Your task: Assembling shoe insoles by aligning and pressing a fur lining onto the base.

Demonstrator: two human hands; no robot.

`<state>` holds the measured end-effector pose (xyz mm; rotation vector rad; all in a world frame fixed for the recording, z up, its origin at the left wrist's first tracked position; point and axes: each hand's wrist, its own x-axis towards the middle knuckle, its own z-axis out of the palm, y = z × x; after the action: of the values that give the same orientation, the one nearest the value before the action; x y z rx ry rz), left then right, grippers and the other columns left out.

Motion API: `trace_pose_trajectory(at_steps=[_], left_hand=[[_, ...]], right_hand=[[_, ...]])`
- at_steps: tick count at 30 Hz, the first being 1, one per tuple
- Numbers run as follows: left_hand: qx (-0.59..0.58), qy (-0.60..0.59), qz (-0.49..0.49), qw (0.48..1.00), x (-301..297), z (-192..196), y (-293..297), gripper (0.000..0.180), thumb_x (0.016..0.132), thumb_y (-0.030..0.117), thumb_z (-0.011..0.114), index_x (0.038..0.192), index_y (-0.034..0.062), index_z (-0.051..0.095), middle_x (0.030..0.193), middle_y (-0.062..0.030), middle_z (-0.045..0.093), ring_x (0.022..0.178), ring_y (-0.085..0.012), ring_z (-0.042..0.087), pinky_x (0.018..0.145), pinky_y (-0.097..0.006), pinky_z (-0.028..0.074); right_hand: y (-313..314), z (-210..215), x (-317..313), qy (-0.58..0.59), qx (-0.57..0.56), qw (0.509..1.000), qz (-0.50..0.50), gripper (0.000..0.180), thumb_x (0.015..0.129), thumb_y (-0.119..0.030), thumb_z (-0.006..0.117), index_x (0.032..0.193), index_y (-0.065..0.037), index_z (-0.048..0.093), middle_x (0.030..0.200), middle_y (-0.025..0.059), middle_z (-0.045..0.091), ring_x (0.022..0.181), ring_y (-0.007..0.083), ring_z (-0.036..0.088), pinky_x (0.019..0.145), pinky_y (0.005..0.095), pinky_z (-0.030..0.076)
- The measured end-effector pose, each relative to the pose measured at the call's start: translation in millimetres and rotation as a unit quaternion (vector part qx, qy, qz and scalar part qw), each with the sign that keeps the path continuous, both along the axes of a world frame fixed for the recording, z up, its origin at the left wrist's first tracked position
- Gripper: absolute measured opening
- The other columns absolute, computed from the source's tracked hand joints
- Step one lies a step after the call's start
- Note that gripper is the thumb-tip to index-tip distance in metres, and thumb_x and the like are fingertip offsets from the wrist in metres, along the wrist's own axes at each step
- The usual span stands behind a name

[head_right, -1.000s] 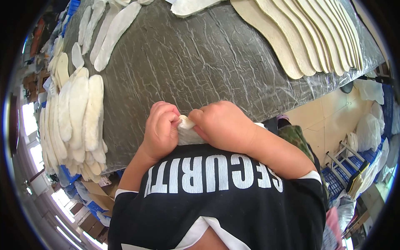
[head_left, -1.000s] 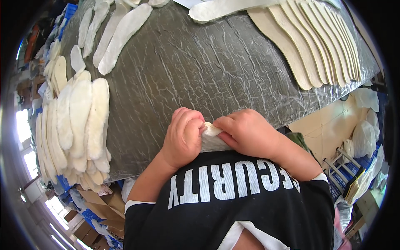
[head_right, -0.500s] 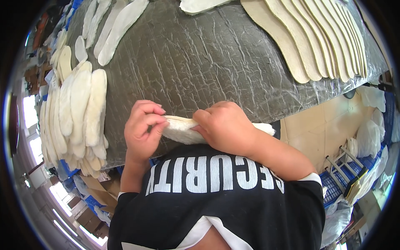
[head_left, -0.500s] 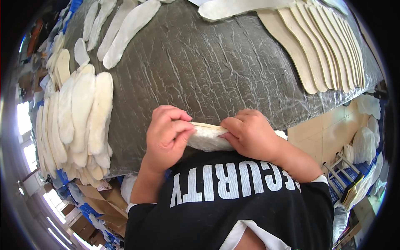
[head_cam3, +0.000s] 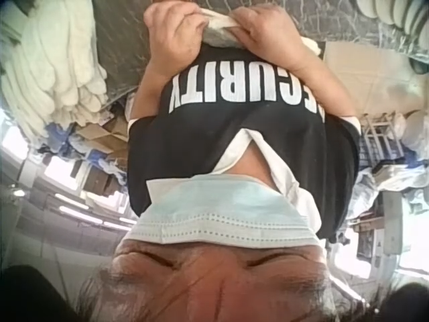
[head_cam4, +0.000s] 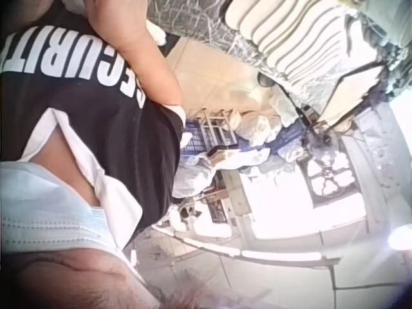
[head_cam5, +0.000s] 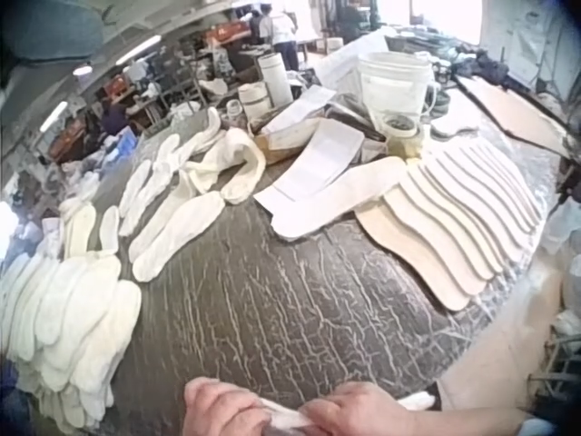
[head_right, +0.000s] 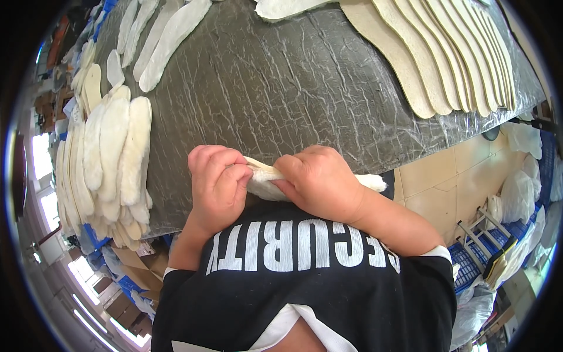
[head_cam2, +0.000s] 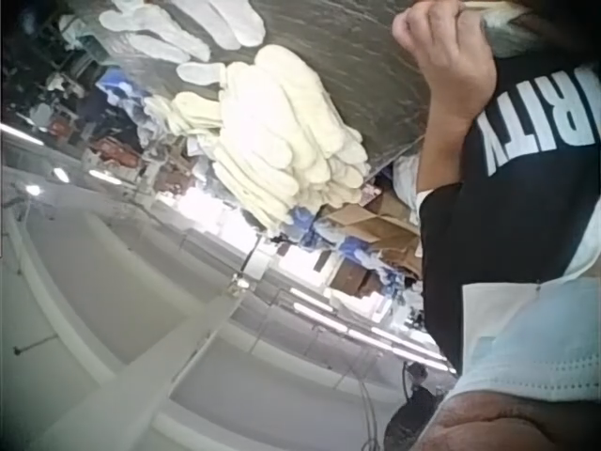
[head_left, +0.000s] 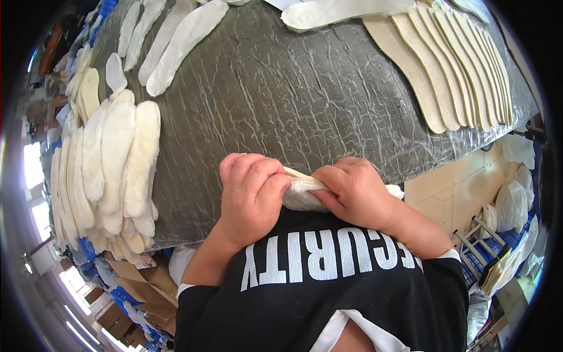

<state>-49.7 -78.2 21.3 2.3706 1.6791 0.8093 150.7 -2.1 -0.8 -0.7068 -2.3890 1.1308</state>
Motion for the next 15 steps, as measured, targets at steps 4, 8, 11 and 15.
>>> trace_pose_trajectory(at_steps=[4,8,11,15], left_hand=[[0.017,0.036,0.007,0.999,1.6,-0.5,-2.6,0.022,0.071,0.003,0.071,0.089,0.0085,0.058,0.091,-0.0044,0.060,0.086,-0.0261,0.056,0.083,-0.044,0.038],[-0.007,-0.005,0.014,1.000,0.6,3.1,-0.1,0.024,0.071,0.003,0.072,0.090,0.0085,0.059,0.089,-0.0037,0.061,0.085,-0.0256,0.056,0.084,-0.043,0.037],[-0.054,-0.043,0.043,0.997,1.3,7.3,0.3,0.023,0.069,0.003,0.074,0.087,0.0084,0.060,0.086,-0.0029,0.062,0.084,-0.0250,0.056,0.084,-0.043,0.036],[-0.047,0.004,0.045,0.998,5.4,10.7,2.0,0.020,0.068,0.002,0.074,0.081,0.0079,0.060,0.084,-0.0027,0.061,0.083,-0.0244,0.056,0.085,-0.043,0.036]], right_hand=[[-0.5,-1.9,-0.7,0.014,-0.012,1.000,-0.011,0.020,0.074,-0.015,0.072,0.086,-0.005,0.060,0.064,0.0126,0.060,0.062,0.0335,0.061,0.058,0.0433,0.049],[-1.4,-3.5,-0.3,0.003,0.007,1.000,-0.012,0.021,0.074,-0.014,0.072,0.088,-0.005,0.060,0.065,0.0124,0.061,0.062,0.0333,0.062,0.058,0.0432,0.049],[-1.6,-3.8,-1.2,0.004,0.020,1.000,-0.002,0.022,0.074,-0.013,0.072,0.091,-0.005,0.060,0.065,0.0121,0.061,0.062,0.0332,0.062,0.059,0.0431,0.049],[-2.7,-5.5,-2.5,0.001,0.028,0.999,-0.018,0.026,0.074,-0.012,0.071,0.096,-0.005,0.061,0.066,0.0122,0.062,0.062,0.0328,0.062,0.059,0.0429,0.049]])
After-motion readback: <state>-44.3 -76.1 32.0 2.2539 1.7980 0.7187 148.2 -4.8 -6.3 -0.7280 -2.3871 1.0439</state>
